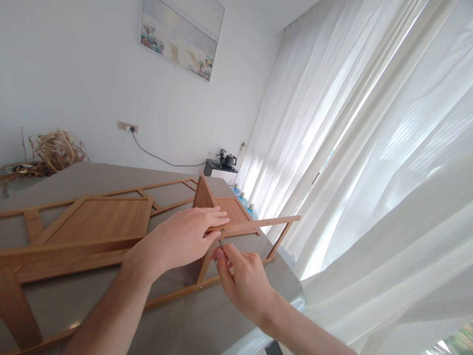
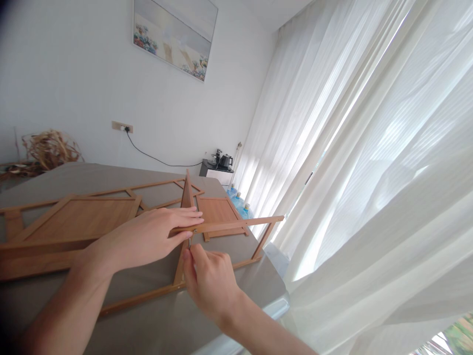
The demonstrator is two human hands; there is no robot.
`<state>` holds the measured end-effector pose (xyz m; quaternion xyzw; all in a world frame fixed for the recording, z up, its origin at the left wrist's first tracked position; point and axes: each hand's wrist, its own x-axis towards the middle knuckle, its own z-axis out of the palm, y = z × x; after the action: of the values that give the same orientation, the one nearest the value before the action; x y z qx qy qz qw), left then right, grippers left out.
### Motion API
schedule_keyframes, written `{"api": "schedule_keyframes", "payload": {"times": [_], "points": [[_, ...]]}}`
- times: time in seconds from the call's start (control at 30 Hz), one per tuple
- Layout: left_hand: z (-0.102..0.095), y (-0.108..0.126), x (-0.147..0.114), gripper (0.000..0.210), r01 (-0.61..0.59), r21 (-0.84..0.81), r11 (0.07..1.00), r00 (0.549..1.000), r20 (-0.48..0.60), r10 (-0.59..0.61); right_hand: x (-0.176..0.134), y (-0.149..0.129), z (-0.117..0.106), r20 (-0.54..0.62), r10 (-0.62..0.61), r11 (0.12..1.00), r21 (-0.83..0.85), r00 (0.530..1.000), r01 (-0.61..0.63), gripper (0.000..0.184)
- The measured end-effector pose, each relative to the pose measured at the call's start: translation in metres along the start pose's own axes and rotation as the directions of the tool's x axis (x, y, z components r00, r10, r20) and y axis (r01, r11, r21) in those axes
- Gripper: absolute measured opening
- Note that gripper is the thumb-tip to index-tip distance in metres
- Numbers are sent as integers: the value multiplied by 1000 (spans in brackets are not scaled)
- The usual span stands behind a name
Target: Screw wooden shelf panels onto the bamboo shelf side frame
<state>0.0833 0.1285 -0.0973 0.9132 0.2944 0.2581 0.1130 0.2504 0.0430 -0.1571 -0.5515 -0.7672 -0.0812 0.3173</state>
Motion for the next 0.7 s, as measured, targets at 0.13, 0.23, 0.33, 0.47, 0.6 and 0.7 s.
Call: {"api": "schedule_keyframes", "payload": {"times": [0.13,0.23,0.33,0.47,0.6,0.7], "points": [[0,-1,0,40,-10,-2,1000,1000,-3,10,4,8,-2,-53,-88,980,-184,995,77,27],[1,-1,0,40,-8,-5,1000,1000,-10,7,8,13,-5,-44,-111,962,-254,993,96,26],[1,-1,0,40,-16,5,1000,1000,-13,16,11,14,-11,-26,-100,959,-270,995,90,25],[1,0,0,40,-28,8,1000,1000,-12,28,14,16,-20,27,-137,940,-310,990,139,24],[1,0,0,41,-24,18,1000,1000,-9,25,15,18,-24,48,-212,899,-383,976,214,24],[1,0,0,41,-21,24,999,1000,-10,21,17,19,-25,45,-233,875,-427,971,230,23]]}}
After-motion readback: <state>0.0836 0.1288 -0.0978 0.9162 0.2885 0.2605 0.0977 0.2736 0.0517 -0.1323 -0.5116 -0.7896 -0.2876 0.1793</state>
